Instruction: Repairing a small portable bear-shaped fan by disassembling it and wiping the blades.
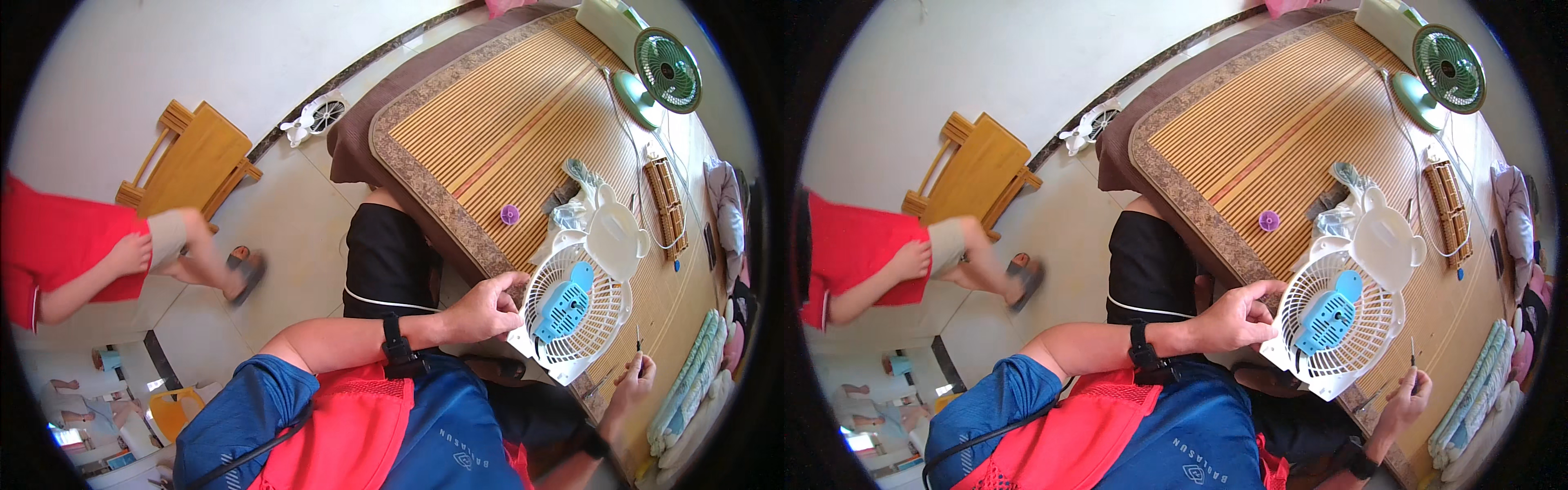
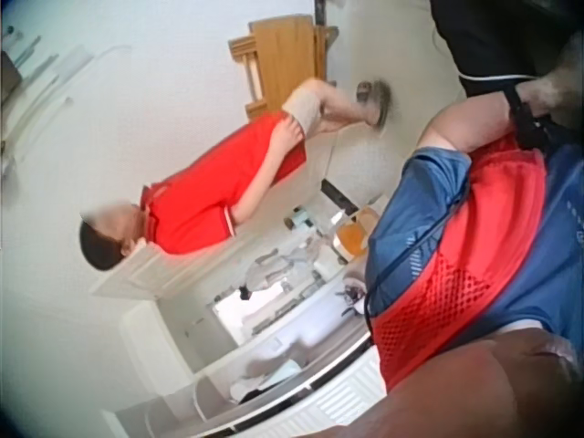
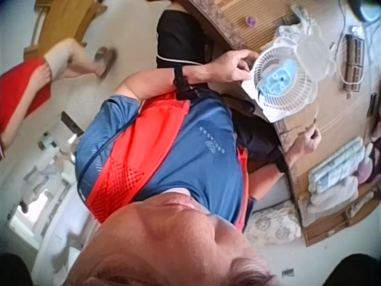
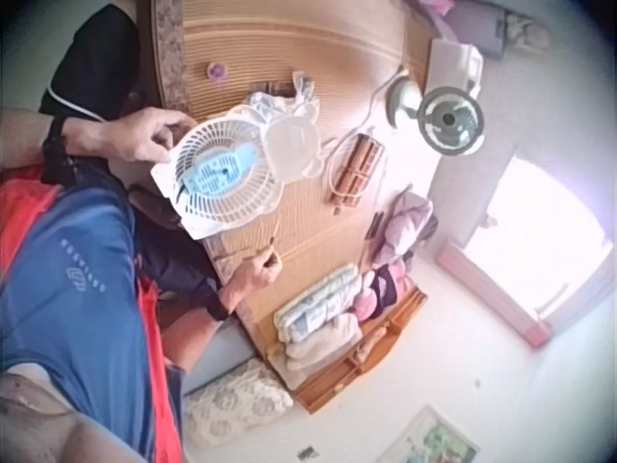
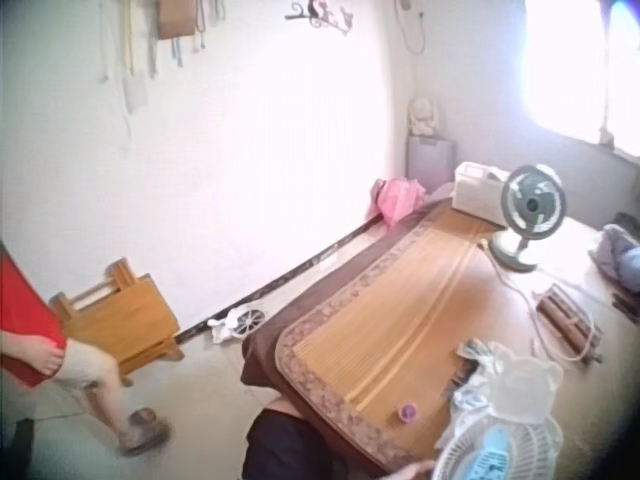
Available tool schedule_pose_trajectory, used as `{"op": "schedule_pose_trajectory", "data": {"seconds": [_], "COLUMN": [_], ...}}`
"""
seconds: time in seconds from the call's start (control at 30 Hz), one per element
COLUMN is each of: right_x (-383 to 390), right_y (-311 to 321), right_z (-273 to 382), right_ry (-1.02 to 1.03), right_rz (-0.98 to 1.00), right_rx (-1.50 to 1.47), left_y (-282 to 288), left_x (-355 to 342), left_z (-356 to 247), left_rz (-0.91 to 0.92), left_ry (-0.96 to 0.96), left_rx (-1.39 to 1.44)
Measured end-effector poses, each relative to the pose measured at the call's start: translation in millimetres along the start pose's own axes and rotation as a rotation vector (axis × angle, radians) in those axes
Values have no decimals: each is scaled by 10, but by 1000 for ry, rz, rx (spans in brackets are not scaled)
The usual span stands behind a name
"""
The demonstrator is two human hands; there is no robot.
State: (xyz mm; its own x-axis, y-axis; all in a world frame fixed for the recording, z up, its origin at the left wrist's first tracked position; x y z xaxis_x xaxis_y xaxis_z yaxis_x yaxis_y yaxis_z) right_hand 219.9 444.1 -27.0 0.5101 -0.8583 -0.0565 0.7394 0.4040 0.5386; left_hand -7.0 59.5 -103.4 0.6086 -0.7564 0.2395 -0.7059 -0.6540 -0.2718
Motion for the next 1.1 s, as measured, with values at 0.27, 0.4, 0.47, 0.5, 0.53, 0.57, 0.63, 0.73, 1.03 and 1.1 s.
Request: {"op": "schedule_pose_trajectory", "data": {"seconds": [0.27, 0.4, 0.47, 0.5, 0.53, 0.57, 0.63, 0.73, 1.03, 1.1], "right_x": [-214, -283, -310, -280, -246, -225, -251, -310, -305, -274], "right_y": [-175, -389, -389, -504, -530, -539, -579, -444, -111, -178], "right_z": [-507, -382, -581, -493, -417, -406, -408, -551, -516, -254], "right_ry": [17, 160, 85, 114, 123, 110, 114, 211, 124, 126], "right_rz": [-77, -125, -56, -33, -65, -60, -41, -86, -12, 8], "right_rx": [38, 147, 302, 408, 442, 440, 427, 356, 220, 231], "left_y": [68, 195, 202, 256, 296, 340, 473, 768, 2185, 2605], "left_x": [31, 84, 75, 107, 125, 154, 242, 385, 1060, 1305], "left_z": [-41, -78, -70, -103, -153, -176, -210, -302, -278, -134], "left_rz": [-1, -45, -33, -55, -71, -68, -106, -141, -488, -654], "left_ry": [39, 63, 102, 89, 74, 71, 99, 49, -59, -21], "left_rx": [6, 26, 16, -19, -53, -51, -77, -127, -83, -25]}}
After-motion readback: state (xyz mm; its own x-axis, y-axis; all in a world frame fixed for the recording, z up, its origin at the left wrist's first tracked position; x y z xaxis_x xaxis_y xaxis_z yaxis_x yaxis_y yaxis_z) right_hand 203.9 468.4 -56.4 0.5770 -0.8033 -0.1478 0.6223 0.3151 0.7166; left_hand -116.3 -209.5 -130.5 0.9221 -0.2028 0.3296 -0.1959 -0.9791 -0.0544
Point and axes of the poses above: each hand's wrist, its own x-axis away from the middle knuckle, its own y-axis out of the back of the hand, z = x × y, the point moved 9 cm from there along -x, towards the middle knuckle, and after that the axes turned 12 degrees about -x, right-handed, at the moved point
